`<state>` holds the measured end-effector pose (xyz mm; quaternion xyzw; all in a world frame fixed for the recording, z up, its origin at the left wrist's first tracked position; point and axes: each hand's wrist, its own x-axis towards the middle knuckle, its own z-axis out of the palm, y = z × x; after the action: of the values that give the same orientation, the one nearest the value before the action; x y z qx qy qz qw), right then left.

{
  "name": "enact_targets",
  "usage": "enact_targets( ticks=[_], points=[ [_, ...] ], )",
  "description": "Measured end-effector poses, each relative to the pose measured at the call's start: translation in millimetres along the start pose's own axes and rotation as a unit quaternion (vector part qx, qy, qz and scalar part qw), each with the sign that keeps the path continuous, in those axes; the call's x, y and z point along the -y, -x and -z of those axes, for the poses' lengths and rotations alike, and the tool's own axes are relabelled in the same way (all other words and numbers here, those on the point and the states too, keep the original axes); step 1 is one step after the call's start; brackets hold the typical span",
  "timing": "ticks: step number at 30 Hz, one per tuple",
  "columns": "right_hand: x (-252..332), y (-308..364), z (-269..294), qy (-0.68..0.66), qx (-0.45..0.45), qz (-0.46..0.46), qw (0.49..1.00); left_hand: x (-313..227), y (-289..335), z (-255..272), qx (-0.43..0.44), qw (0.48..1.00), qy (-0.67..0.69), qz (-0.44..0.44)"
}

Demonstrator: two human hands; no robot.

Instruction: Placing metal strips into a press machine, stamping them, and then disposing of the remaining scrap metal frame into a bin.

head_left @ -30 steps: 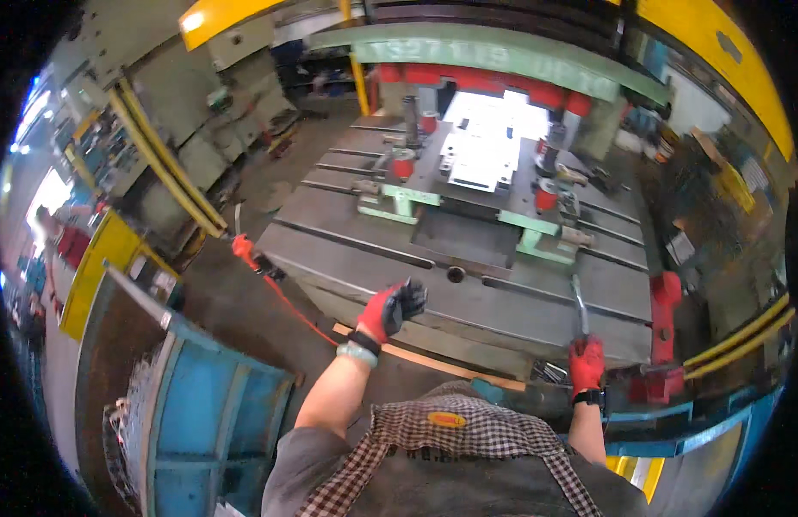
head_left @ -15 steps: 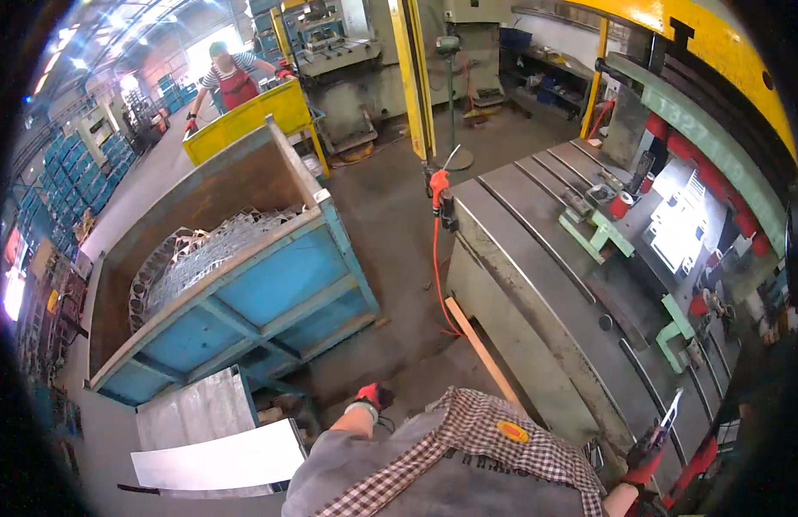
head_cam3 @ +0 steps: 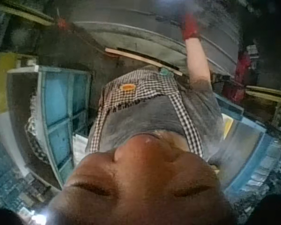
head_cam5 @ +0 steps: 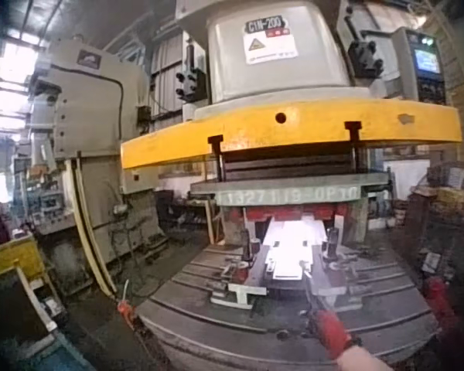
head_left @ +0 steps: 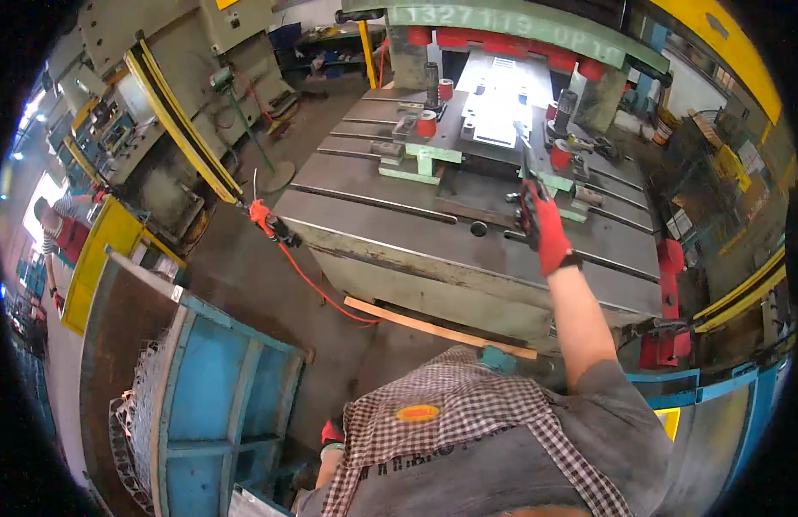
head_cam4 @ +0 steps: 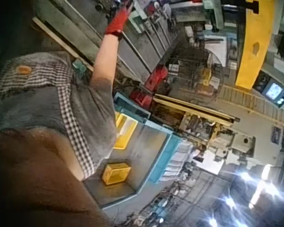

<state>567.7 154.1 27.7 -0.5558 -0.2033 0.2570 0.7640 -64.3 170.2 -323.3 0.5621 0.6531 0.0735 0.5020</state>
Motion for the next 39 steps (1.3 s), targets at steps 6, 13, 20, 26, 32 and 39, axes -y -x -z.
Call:
enact_targets(
  ticks=[6, 13, 20, 26, 32, 39],
  points=[
    [-2, -76, -32, 0.086, -0.019, 0.021, 0.996, -12, -9, 3, 0.001, 1.000, 0.010, -0.021],
    [7, -87, -22, 0.184, 0.025, 0.038, 0.982, 18, 20, 5, -0.010, 1.000, -0.006, 0.012],
    [5, -135, -19, 0.263, -0.070, 0.224, 0.936, -7, -2, 1, -0.006, 1.000, -0.010, 0.029],
    [9, -157, -4, 0.135, -0.101, 0.137, 0.976, -26, -23, 1, 0.006, 1.000, -0.012, 0.017],
    [-21, -164, -2, 0.280, -0.049, 0.127, 0.950, -44, -39, -4, 0.018, 1.000, -0.015, 0.009],
    [-36, -190, 6, 0.236, -0.031, 0.064, 0.969, -56, -39, -4, 0.032, 0.999, -0.024, 0.003]
  ],
)
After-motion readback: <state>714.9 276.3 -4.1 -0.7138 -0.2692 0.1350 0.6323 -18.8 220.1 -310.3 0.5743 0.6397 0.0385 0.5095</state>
